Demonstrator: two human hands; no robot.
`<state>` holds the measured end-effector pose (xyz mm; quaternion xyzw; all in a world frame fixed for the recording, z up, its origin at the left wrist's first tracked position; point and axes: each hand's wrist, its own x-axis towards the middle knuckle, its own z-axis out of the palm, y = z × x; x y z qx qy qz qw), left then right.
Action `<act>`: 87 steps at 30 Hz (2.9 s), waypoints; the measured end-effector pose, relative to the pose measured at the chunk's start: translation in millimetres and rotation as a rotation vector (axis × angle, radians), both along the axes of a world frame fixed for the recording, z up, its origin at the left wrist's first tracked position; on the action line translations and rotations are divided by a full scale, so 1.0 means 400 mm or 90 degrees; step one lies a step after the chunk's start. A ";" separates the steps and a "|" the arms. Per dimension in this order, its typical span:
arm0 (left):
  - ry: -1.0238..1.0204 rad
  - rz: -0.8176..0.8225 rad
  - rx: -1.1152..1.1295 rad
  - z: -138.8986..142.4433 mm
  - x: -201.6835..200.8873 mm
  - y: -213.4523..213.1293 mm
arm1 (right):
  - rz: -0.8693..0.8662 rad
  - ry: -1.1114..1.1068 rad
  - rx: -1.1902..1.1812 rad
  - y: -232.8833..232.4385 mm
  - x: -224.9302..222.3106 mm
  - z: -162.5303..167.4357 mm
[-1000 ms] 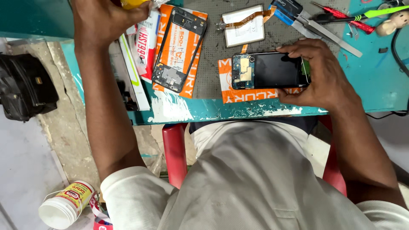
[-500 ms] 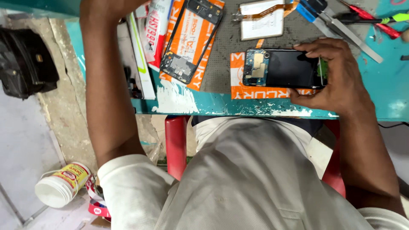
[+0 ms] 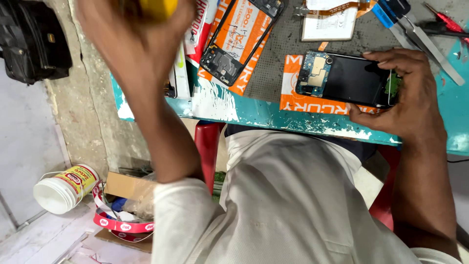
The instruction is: The person tests a smartphone's touchscreen and dialer, then opens the phone and works on its internal board and battery. They separate the screen from the frame, then apply polish from a tube onto a cloth and rub the screen surface.
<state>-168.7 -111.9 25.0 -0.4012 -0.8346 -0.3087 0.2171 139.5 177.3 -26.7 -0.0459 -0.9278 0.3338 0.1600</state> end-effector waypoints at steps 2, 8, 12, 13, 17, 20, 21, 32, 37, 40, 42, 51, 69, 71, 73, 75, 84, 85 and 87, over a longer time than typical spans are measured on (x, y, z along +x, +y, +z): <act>-0.133 0.089 0.035 -0.003 0.091 -0.021 | 0.002 -0.005 0.007 0.002 -0.001 0.001; -0.230 0.257 -0.012 -0.077 0.171 -0.042 | 0.025 -0.001 0.025 0.011 -0.003 0.001; -0.162 0.301 -0.035 -0.122 0.167 -0.055 | 0.010 0.003 0.006 0.004 0.002 -0.003; -0.151 0.305 -0.036 -0.131 0.166 -0.055 | 0.007 0.000 0.001 0.002 0.004 -0.003; -0.139 0.327 -0.076 -0.146 0.167 -0.056 | -0.008 -0.013 -0.025 0.003 0.007 -0.003; -0.137 0.297 -0.060 -0.143 0.178 -0.059 | 0.011 -0.012 0.016 0.007 0.008 0.001; -0.131 0.289 -0.063 -0.142 0.178 -0.059 | 0.005 -0.018 0.005 0.006 0.009 0.003; -0.103 0.300 -0.052 -0.154 0.156 -0.057 | 0.003 0.003 -0.015 -0.001 0.003 0.011; -0.070 0.280 -0.083 -0.152 0.156 -0.057 | 0.000 -0.018 -0.013 -0.001 0.002 0.016; -0.067 0.280 -0.092 -0.153 0.165 -0.061 | 0.003 -0.021 -0.025 -0.002 0.000 0.020; -0.080 0.290 -0.096 -0.152 0.172 -0.067 | 0.006 -0.020 -0.027 -0.003 -0.002 0.021; -0.082 0.277 -0.122 -0.149 0.190 -0.087 | 0.011 -0.024 -0.012 -0.011 -0.003 0.033; -0.477 -0.135 -0.064 -0.065 0.393 0.099 | -0.414 -0.040 -0.343 -0.049 0.145 0.079; -0.461 -0.166 -0.111 -0.067 0.390 0.111 | -0.404 -0.076 -0.356 -0.054 0.140 0.071; -0.438 -0.179 -0.142 -0.069 0.390 0.118 | -0.397 -0.071 -0.374 -0.058 0.133 0.062; -0.407 -0.179 -0.158 -0.072 0.392 0.123 | -0.378 -0.076 -0.366 -0.058 0.129 0.052; -0.408 -0.188 -0.186 -0.087 0.408 0.129 | -0.337 -0.111 -0.323 -0.056 0.145 0.001; -0.396 -0.186 -0.186 -0.088 0.411 0.129 | -0.335 -0.108 -0.319 -0.058 0.147 -0.004; -0.371 -0.183 -0.185 -0.089 0.416 0.129 | -0.333 -0.077 -0.360 -0.062 0.150 -0.013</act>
